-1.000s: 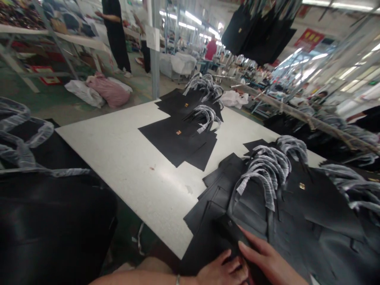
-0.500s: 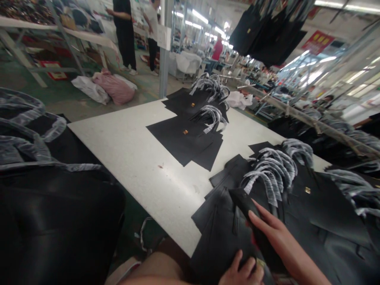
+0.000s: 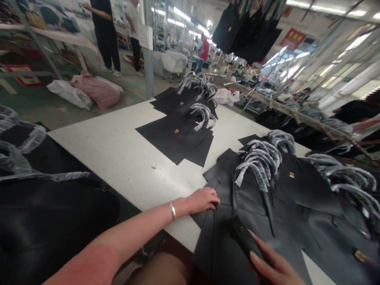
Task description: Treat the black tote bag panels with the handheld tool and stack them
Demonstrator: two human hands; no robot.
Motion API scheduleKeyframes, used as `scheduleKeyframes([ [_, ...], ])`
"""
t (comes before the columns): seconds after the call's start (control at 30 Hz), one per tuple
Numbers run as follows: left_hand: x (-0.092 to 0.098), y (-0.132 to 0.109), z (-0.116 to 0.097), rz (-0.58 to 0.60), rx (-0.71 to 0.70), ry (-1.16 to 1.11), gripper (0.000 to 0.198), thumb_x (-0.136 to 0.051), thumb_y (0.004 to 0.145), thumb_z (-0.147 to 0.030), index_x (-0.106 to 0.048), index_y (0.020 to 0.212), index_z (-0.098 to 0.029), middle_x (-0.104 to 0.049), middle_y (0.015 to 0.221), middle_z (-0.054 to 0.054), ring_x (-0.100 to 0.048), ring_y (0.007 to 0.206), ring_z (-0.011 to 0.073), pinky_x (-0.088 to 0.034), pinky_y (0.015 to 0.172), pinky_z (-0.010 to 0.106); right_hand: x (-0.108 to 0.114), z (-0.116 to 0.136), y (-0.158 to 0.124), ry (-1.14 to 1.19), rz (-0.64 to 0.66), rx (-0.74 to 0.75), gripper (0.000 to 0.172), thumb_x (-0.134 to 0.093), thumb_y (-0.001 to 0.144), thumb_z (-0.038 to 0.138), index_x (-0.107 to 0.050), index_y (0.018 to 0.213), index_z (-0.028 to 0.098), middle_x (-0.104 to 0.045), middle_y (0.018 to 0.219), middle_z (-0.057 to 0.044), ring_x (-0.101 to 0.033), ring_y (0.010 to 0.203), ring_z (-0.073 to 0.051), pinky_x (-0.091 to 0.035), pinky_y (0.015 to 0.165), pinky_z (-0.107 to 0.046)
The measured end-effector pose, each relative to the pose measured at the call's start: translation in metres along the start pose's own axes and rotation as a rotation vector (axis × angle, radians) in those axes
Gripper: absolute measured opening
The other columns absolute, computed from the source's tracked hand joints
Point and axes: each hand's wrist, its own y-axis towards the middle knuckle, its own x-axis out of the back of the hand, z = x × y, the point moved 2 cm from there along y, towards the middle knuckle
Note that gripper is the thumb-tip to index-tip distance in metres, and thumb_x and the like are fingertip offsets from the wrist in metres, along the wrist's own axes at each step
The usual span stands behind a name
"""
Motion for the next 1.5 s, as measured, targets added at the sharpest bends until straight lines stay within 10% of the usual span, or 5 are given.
scheduleKeyframes([
  [0.23,-0.003,0.031,0.017,0.213,-0.088,-0.09,0.009,-0.077,0.076,-0.025,-0.069,0.073,-0.022,-0.058,0.084,-0.004,-0.056,0.078,0.011,-0.039,0.062,0.019,-0.023,0.006,0.025,-0.048,0.104,0.061,0.085,-0.059,0.076,0.059,-0.03,0.146,0.022,-0.056,0.059,0.005,-0.055,0.04,-0.012,-0.041,0.039,-0.021],
  [0.57,0.013,0.006,0.011,-0.148,0.23,-0.155,0.042,-0.027,0.101,-0.027,-0.064,0.092,-0.009,-0.061,0.082,0.006,-0.058,0.07,0.0134,-0.043,0.064,0.024,-0.016,0.007,0.028,-0.058,0.106,0.043,0.073,-0.056,0.082,0.052,-0.032,0.145,0.024,-0.058,0.068,0.003,-0.059,0.042,-0.012,-0.042,0.038,-0.02],
  [0.77,-0.015,-0.047,-0.044,0.116,-0.403,-0.012,0.019,-0.057,0.091,-0.034,-0.064,0.097,-0.016,-0.065,0.1,0.007,-0.058,0.096,0.0192,-0.044,0.085,0.028,-0.018,0.02,0.035,-0.076,0.136,0.019,0.062,-0.049,0.089,0.044,-0.03,0.145,0.023,-0.059,0.068,0.002,-0.06,0.041,-0.012,-0.042,0.035,-0.019],
  [1.5,-0.027,-0.051,-0.054,0.098,-0.404,0.144,0.002,-0.059,0.085,-0.019,-0.058,0.084,-0.018,-0.064,0.087,0.003,-0.057,0.092,0.0181,-0.044,0.081,0.028,-0.019,0.056,0.044,-0.131,0.221,-0.038,0.054,-0.049,0.089,0.042,-0.037,0.137,0.02,-0.058,0.064,0.003,-0.059,0.039,-0.012,-0.042,0.033,-0.017],
])
